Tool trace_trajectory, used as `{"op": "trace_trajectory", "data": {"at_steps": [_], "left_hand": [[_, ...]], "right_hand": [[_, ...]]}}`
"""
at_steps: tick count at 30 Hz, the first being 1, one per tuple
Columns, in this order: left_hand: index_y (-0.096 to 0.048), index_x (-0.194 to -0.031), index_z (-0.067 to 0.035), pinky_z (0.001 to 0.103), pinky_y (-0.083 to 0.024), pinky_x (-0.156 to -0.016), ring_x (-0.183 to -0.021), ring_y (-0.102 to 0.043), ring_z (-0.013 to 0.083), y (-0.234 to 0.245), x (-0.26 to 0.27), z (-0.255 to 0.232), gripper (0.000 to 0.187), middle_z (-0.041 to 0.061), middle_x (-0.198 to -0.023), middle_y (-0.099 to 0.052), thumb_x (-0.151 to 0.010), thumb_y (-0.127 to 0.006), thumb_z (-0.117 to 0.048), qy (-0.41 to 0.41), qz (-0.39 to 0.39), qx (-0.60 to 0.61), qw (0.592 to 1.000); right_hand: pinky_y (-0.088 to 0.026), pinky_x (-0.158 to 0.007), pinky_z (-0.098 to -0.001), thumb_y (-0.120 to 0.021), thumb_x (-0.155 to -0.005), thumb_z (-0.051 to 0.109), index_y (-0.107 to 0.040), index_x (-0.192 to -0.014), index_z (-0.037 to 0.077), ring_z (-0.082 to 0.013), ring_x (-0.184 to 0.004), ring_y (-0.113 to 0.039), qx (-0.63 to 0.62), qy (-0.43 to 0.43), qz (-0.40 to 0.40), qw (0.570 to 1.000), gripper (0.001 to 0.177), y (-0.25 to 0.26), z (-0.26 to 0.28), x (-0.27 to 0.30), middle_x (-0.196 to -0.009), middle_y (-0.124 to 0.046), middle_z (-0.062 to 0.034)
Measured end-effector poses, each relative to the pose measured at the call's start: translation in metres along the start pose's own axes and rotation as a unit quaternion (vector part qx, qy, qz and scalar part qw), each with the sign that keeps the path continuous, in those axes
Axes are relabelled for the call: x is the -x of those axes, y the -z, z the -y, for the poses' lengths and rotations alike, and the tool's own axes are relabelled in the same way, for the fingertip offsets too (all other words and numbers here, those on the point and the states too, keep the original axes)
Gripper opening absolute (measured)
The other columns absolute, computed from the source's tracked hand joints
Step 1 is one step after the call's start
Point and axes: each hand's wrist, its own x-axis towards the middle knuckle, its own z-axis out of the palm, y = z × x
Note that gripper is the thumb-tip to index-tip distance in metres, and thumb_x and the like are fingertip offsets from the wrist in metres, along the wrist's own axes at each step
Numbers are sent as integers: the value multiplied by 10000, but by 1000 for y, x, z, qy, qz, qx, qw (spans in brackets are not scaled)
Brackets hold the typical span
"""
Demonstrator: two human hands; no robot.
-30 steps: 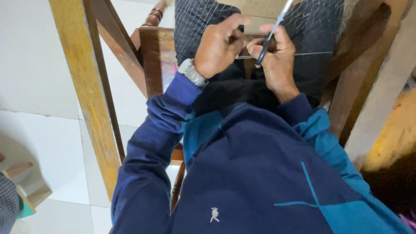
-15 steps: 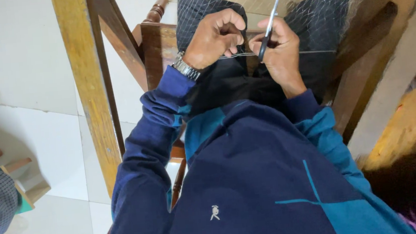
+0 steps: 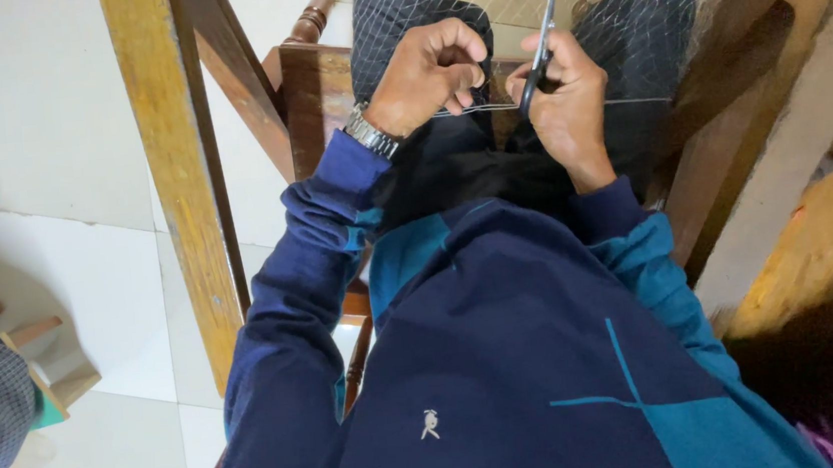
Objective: Trimming and repairing a fishing net using scissors
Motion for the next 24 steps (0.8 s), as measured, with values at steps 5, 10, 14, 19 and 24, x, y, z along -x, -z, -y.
{"op": "trace_trajectory", "data": {"at_steps": [5,10,14,19,24], "left_hand": [[-571,-849,-66,199,-517,-390,-486,-605,101,1,1,1,151,44,-669,-612,-750,-520,36,21,13,14,1000],[-573,-844,-66,208,-509,-394,-486,-590,103,0,1,-2,153,32,-652,-582,-736,-502,16,40,27,33,998],[-586,-871,-35,206,-523,-417,-487,-575,97,1,4,-9,217,40,-645,-561,-682,-502,31,38,41,27,998],[-584,-898,-27,212,-525,-426,-501,-544,94,2,3,-4,337,41,-651,-550,-588,-498,70,66,41,59,995],[-577,-880,-55,208,-505,-414,-508,-570,104,1,3,-3,215,39,-686,-573,-678,-538,5,47,30,56,997]], "right_hand": [[-460,-586,-214,-652,-725,-76,-541,-995,85,-82,-666,-564,-22,6,20,1000,334,2,-7,-2,-739,-616,-67],[-455,-603,-216,-647,-729,-97,-538,-979,87,-81,-686,-559,-49,18,40,998,330,3,0,-6,-730,-587,-59],[-452,-606,-218,-653,-734,-75,-553,-983,111,-70,-691,-543,11,36,55,998,326,4,6,-9,-768,-628,-54],[-443,-609,-202,-649,-739,-68,-547,-984,132,-62,-704,-541,-5,19,60,998,332,3,2,-10,-783,-614,-36],[-455,-601,-211,-640,-728,-82,-545,-963,111,-59,-693,-539,-7,25,60,998,318,2,7,-10,-766,-618,-46]]}}
